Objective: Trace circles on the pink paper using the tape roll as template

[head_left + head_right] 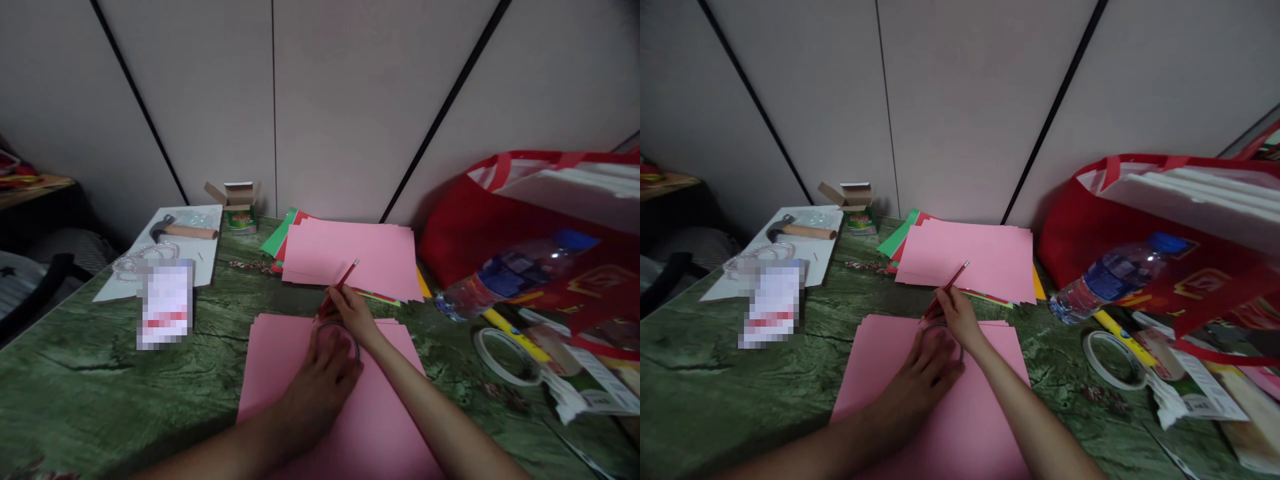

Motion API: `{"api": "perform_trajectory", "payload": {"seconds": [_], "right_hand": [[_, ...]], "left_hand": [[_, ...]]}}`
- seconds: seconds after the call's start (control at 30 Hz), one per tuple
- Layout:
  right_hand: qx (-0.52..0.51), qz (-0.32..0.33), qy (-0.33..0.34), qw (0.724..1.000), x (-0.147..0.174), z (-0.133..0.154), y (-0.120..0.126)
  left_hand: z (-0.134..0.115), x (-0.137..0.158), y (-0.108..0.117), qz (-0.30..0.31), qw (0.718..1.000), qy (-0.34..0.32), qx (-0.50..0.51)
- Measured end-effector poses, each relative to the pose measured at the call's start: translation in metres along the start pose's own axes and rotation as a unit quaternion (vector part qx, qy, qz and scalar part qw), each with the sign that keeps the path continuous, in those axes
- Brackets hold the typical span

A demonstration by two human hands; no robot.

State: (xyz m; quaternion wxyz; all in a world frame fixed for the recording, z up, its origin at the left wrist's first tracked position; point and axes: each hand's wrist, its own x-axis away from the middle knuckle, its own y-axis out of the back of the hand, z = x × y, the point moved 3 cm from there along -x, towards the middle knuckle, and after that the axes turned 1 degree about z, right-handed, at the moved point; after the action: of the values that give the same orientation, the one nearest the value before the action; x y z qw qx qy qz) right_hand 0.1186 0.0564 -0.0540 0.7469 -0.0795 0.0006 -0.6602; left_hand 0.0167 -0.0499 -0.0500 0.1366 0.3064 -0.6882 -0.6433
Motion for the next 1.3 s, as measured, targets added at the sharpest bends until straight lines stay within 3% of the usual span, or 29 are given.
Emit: {"api": "perform_trajectory", "payload": {"seconds": [0.17,0.37,0.63,1.3], "right_hand": [[0.059,0.015,0.040,0.997,0.000,0.003,0.004],[0.206,0.043,0.140,0.968,0.005,0.011,0.003],[0.200,0.114,0.133,0.964,0.017,0.017,-0.012],[0.305,0.155,0.142,0.929,0.021,0.022,-0.021]], "left_hand": [[-0.001,-0.001,-0.002,-0.021,0.999,-0.011,0.022],[0.000,-0.002,-0.004,-0.027,0.999,-0.017,0.036],[-0.001,-0.004,-0.003,-0.013,1.000,-0.015,0.023],[-0.002,-0.005,-0.005,-0.011,1.000,-0.013,0.015]]}}
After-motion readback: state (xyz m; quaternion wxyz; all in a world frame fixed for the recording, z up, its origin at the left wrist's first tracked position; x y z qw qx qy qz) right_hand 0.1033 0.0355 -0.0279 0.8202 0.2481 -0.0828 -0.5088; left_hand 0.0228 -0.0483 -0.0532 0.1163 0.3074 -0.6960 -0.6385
